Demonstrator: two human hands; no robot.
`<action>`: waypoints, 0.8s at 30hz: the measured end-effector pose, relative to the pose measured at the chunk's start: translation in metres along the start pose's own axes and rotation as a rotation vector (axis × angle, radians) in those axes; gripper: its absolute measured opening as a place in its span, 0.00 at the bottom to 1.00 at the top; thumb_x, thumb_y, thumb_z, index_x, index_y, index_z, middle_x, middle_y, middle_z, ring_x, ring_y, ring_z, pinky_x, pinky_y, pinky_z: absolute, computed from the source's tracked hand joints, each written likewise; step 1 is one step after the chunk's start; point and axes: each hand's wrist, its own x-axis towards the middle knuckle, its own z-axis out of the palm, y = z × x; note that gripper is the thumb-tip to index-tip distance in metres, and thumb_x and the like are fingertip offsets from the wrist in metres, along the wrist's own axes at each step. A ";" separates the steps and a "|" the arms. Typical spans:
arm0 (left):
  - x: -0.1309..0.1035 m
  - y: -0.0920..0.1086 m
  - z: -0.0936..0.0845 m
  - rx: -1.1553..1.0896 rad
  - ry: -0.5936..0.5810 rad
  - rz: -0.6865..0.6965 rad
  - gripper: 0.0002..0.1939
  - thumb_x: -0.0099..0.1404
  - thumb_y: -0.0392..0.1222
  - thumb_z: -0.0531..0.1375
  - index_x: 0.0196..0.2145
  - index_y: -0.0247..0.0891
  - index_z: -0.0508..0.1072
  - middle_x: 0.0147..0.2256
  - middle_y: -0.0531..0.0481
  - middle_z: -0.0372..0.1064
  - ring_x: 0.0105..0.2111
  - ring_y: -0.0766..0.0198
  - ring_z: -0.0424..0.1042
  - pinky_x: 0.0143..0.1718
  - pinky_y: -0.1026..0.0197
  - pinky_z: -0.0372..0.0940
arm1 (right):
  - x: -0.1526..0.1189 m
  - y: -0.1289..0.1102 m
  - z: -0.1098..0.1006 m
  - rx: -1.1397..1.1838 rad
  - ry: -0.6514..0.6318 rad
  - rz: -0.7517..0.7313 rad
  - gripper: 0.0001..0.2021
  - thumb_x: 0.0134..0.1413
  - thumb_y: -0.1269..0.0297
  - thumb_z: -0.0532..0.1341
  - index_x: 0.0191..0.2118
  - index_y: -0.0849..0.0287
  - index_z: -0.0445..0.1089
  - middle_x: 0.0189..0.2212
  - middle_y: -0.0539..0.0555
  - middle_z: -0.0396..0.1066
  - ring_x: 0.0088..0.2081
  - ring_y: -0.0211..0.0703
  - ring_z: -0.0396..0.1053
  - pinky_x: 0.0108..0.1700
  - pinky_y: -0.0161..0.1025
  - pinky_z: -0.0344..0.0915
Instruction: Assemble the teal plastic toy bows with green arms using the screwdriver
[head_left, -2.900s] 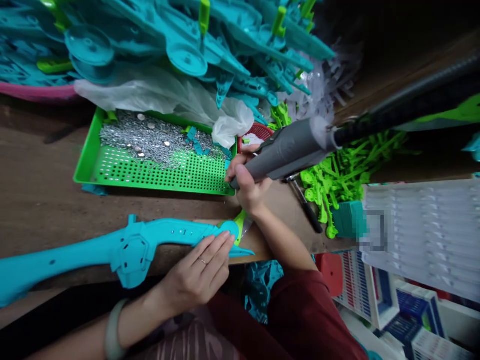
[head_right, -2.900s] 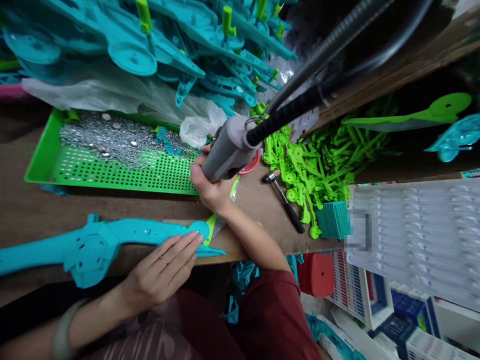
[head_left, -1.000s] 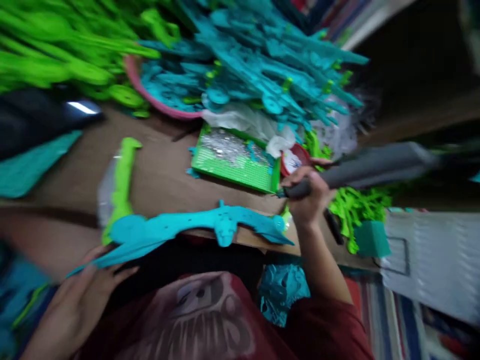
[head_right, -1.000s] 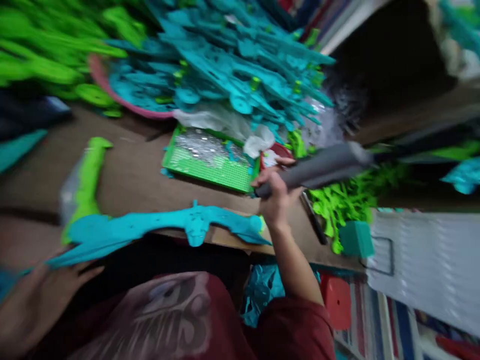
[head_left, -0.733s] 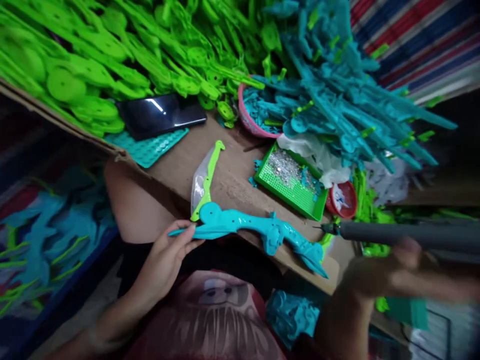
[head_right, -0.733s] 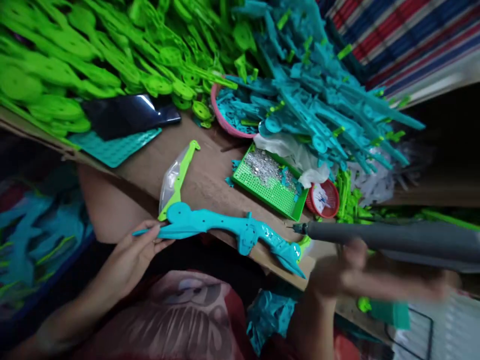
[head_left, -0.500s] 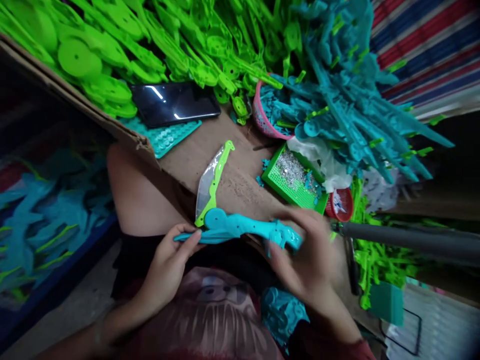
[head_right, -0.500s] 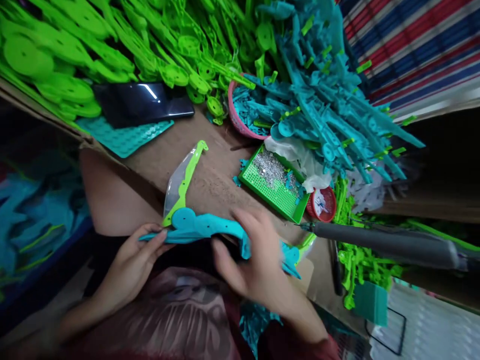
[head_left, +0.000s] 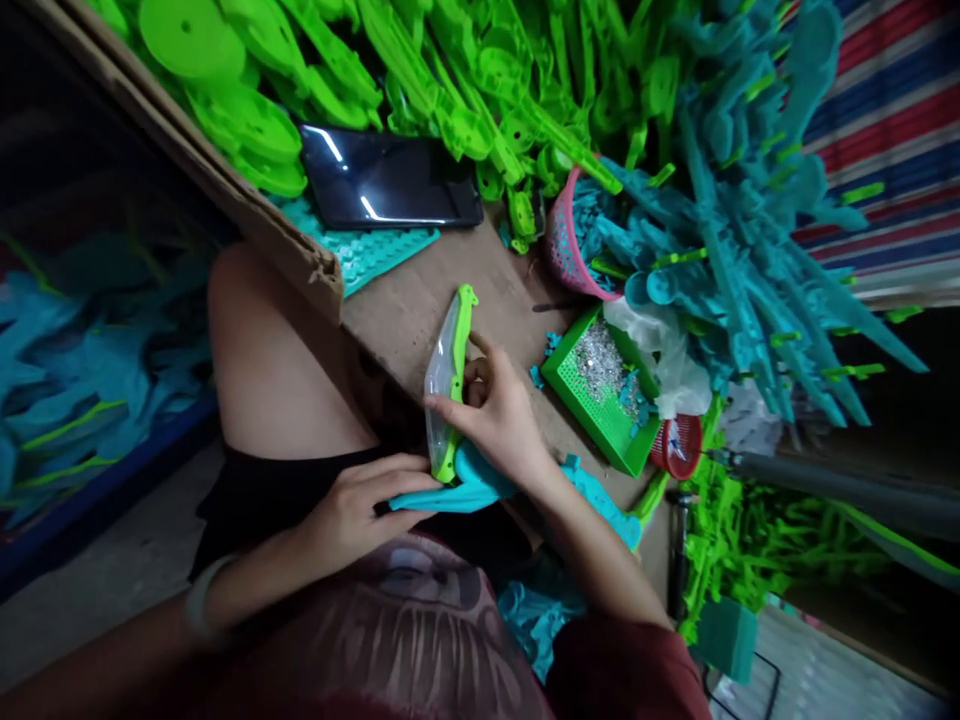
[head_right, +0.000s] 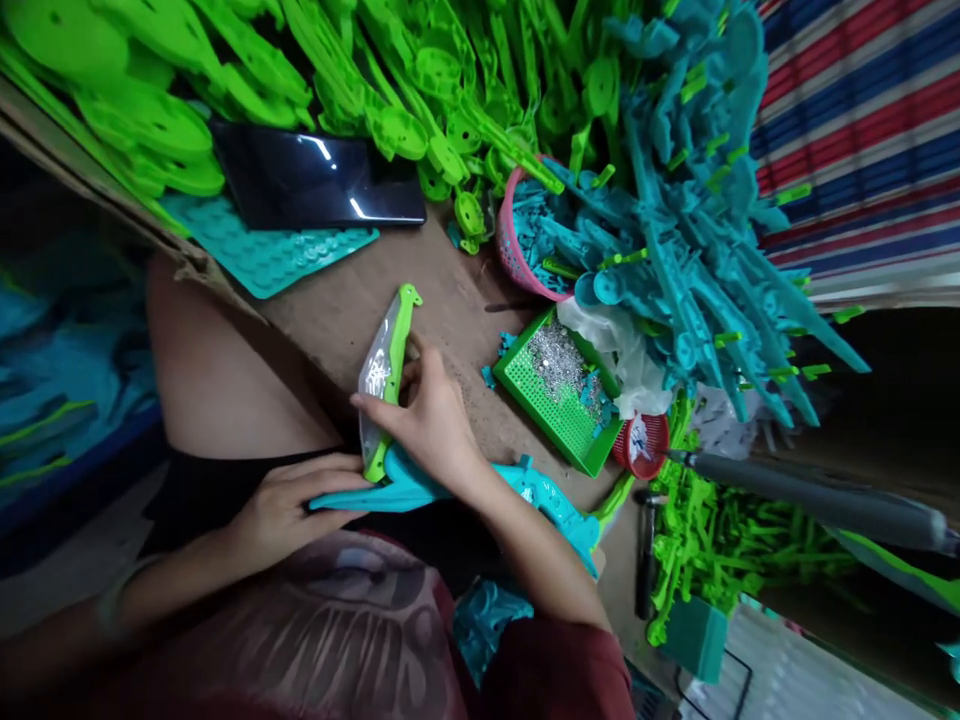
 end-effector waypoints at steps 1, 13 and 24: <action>0.003 -0.002 -0.005 0.017 -0.055 0.023 0.10 0.68 0.35 0.62 0.47 0.39 0.78 0.42 0.45 0.80 0.40 0.63 0.80 0.43 0.65 0.74 | 0.001 0.000 0.001 0.060 0.028 0.009 0.40 0.43 0.60 0.74 0.62 0.56 0.58 0.32 0.45 0.65 0.29 0.35 0.61 0.28 0.34 0.58; 0.014 -0.002 0.002 -0.022 -0.137 -0.137 0.11 0.64 0.41 0.67 0.45 0.41 0.76 0.35 0.51 0.78 0.33 0.65 0.78 0.36 0.66 0.72 | 0.018 0.008 -0.020 0.542 0.168 0.271 0.16 0.46 0.55 0.70 0.34 0.55 0.64 0.19 0.40 0.59 0.14 0.28 0.51 0.16 0.33 0.49; 0.018 -0.003 -0.002 0.141 -0.147 0.051 0.12 0.69 0.41 0.63 0.50 0.42 0.76 0.42 0.48 0.78 0.38 0.63 0.79 0.40 0.65 0.75 | 0.020 0.008 -0.019 0.552 0.178 0.270 0.16 0.46 0.56 0.70 0.34 0.55 0.64 0.19 0.40 0.60 0.14 0.27 0.50 0.16 0.33 0.48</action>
